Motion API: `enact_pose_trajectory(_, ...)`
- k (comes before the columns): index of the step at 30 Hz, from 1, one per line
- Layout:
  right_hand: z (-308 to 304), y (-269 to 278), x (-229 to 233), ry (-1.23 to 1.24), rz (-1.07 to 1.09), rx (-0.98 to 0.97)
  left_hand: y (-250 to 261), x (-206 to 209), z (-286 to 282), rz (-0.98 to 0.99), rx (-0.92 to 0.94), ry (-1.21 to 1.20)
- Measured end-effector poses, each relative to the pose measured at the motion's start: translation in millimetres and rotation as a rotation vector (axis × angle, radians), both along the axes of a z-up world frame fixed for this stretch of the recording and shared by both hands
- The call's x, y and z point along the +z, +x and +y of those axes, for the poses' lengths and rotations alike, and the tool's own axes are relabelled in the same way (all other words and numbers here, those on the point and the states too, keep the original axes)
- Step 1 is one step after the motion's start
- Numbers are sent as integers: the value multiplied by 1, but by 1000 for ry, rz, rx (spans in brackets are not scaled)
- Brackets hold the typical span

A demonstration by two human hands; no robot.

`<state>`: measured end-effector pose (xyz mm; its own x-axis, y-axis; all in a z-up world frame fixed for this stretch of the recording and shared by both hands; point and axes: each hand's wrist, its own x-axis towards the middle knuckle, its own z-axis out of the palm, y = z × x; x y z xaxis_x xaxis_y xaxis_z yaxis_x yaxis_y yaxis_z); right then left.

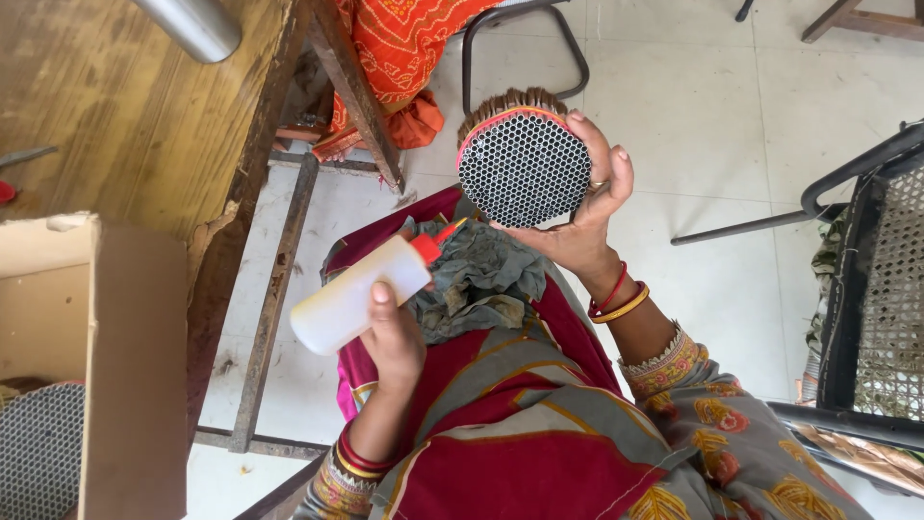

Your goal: Applying a yellow liquid from a squeeze bottle to the center of a circular industrial brush.

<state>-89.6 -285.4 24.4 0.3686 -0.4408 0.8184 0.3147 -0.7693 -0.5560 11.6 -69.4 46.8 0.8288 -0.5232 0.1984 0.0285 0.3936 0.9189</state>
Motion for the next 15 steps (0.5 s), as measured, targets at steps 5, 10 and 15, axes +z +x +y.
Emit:
enact_pose_trajectory(5,11,7,-4,-17,12,32,4,29,-8,-488,-5,256)
enact_pose_trajectory(10,13,9,-10,-32,25,29,10,54,-28,-998,90,315)
enact_pose_trajectory(15,11,8,-14,-40,30,57,10,50,-35,-1093,162,296)
